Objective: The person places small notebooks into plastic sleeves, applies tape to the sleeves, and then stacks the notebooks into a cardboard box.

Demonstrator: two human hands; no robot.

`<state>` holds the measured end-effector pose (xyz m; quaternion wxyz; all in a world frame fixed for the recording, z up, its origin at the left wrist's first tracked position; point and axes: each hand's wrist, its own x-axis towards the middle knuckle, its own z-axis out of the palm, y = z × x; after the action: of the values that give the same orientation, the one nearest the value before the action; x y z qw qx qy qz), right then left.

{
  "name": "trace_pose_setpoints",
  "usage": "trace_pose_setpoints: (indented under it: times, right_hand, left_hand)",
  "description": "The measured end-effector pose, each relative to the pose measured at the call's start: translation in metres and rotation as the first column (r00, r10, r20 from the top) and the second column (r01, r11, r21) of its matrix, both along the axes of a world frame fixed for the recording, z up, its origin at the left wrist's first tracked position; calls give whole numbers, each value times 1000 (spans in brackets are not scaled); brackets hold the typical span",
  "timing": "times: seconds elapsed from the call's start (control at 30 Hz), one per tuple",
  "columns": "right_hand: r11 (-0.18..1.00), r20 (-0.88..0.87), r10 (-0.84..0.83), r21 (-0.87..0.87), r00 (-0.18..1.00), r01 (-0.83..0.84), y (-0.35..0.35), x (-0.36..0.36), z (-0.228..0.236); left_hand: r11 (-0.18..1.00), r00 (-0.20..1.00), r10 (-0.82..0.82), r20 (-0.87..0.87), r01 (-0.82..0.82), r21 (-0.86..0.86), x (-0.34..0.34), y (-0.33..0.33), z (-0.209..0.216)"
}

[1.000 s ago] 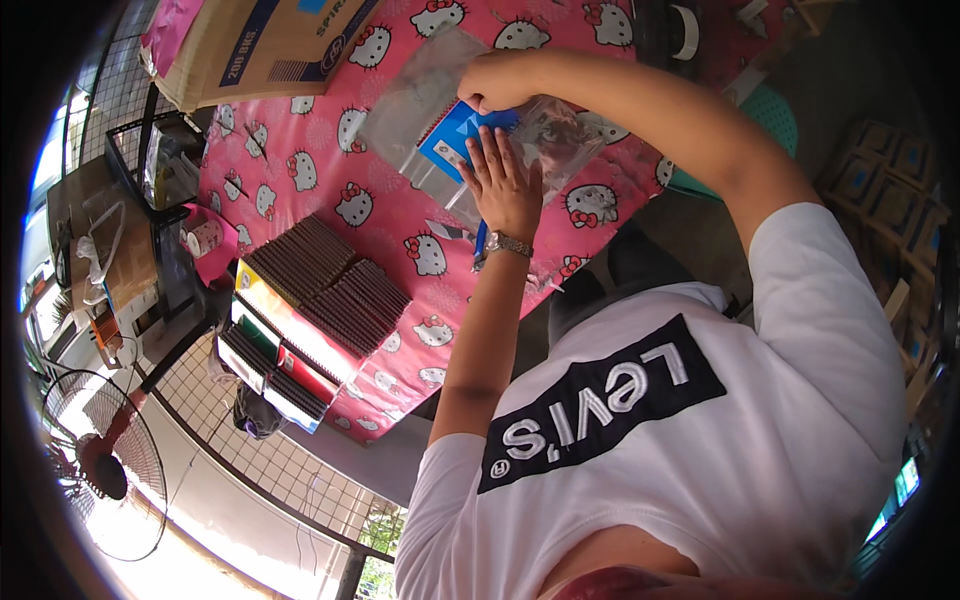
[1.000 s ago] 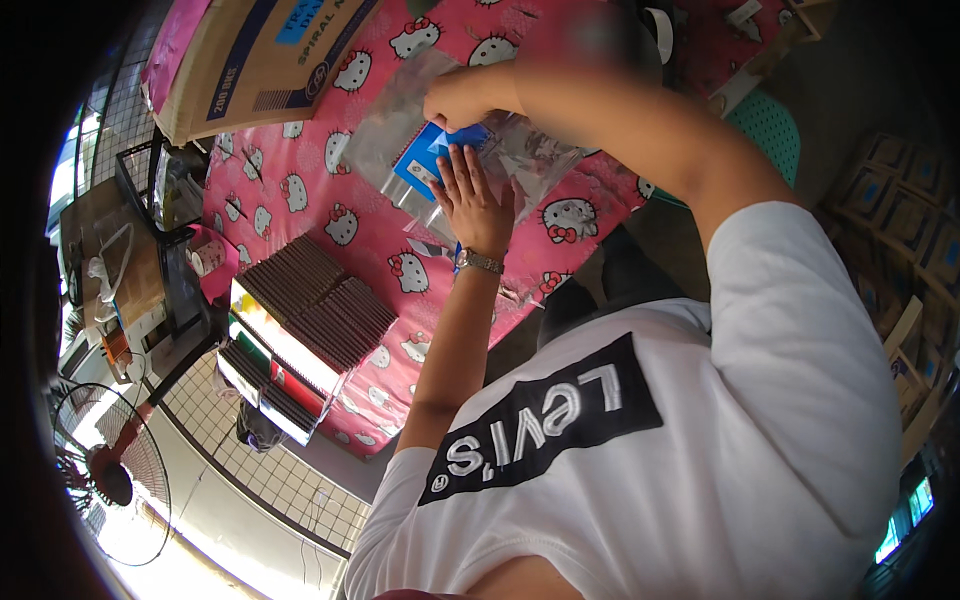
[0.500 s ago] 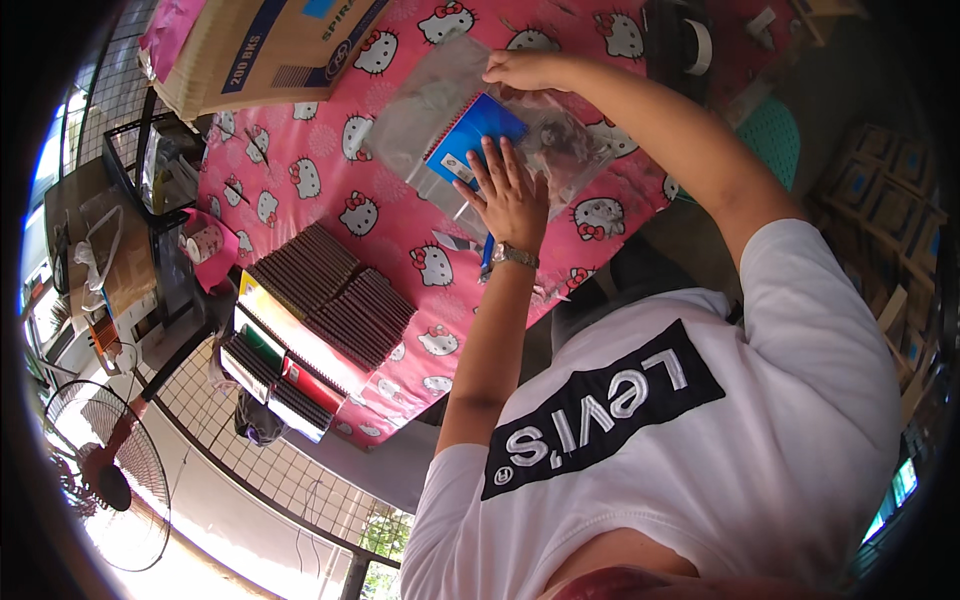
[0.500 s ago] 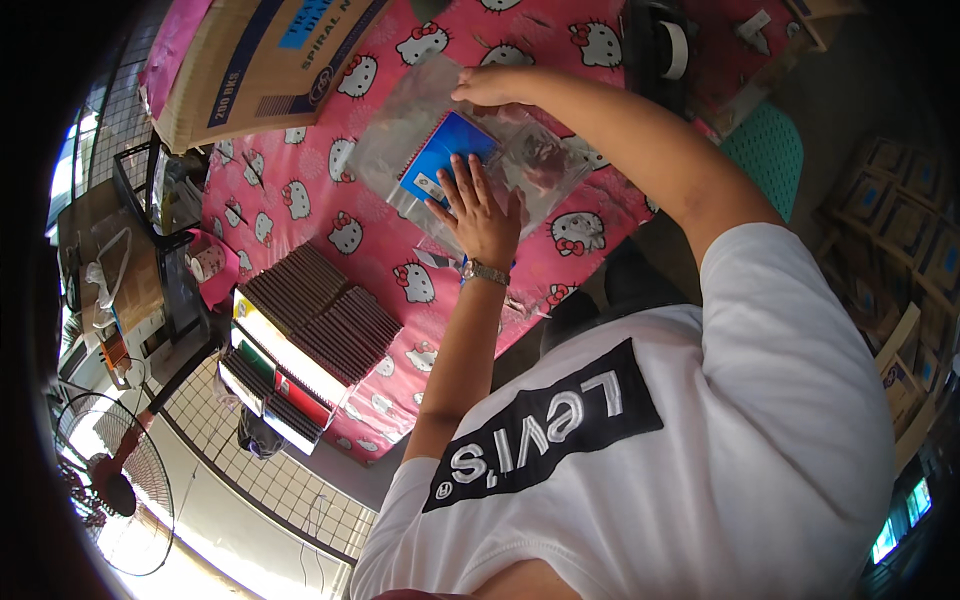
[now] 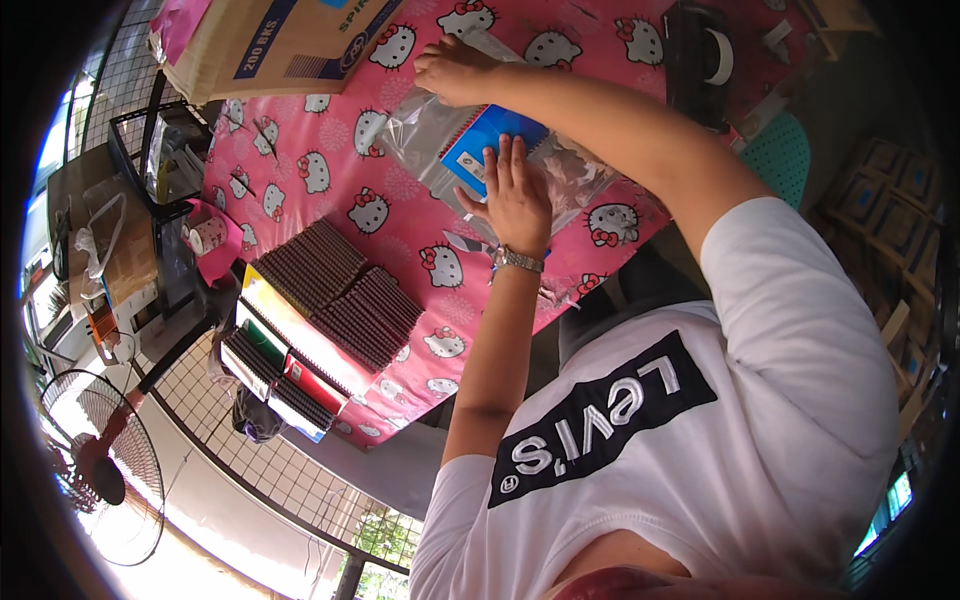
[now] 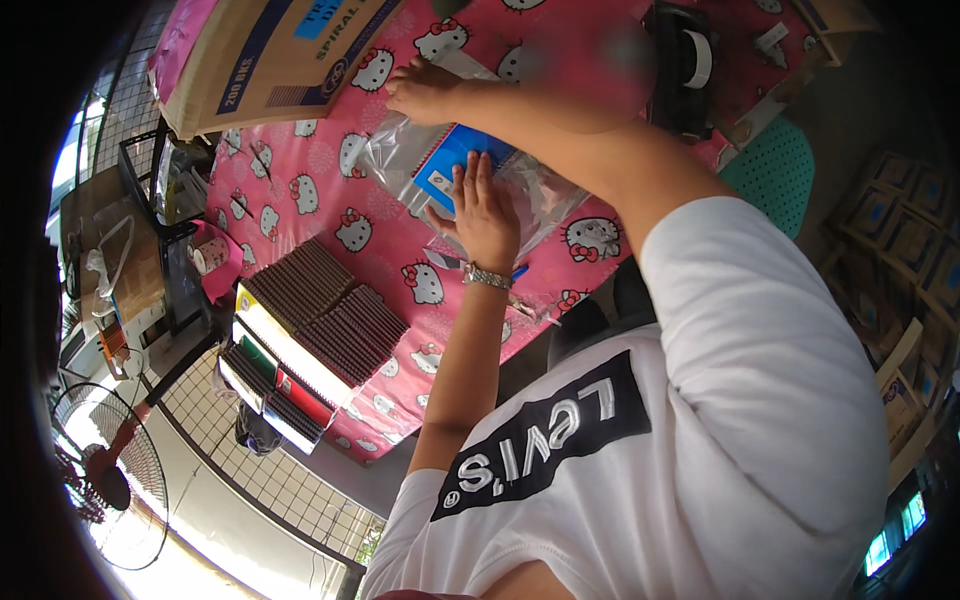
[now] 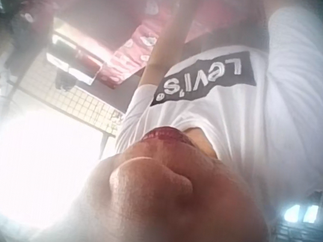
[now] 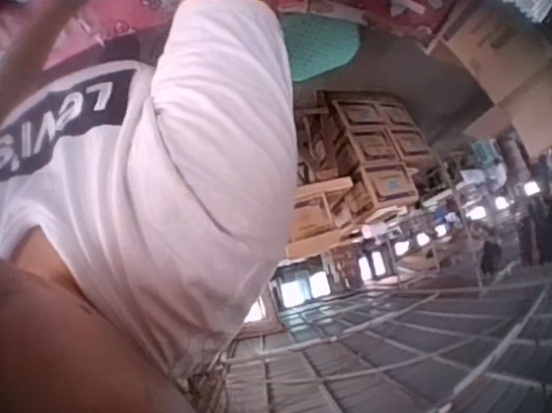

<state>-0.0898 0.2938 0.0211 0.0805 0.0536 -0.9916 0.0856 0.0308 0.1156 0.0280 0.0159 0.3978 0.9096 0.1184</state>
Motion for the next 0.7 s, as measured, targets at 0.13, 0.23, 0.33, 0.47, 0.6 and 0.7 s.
trace_pose_setpoints:
  times: [0.13,0.23,0.33,0.47,0.6,0.7]
  right_hand:
    - [987,87,72,-152,994,-58,-8,54,57]
    - [999,-297,-1,38,955,13,-32,106,28]
    - [988,-301,-82,100,950,117,-49,121,4]
    - [981,-352,-110,110,930,157,-50,127,11]
    - [997,-201,-70,-41,977,63,-44,120,23]
    - [958,-238,-284,-39,929,283,-28,128,49]
  left_hand:
    - [935,972,234,21,-231,269,-29,1,-7]
    - [961,912,247,-328,-188,202,-56,12,9]
    - [982,966,19,-257,-66,-176,-100,-11,33]
    - [949,965,-135,-224,61,-310,-96,-36,65]
    - [988,979,-145,-142,152,42,-68,7,50]
    - [992,985,-121,-120,125,34,-75,2,14]
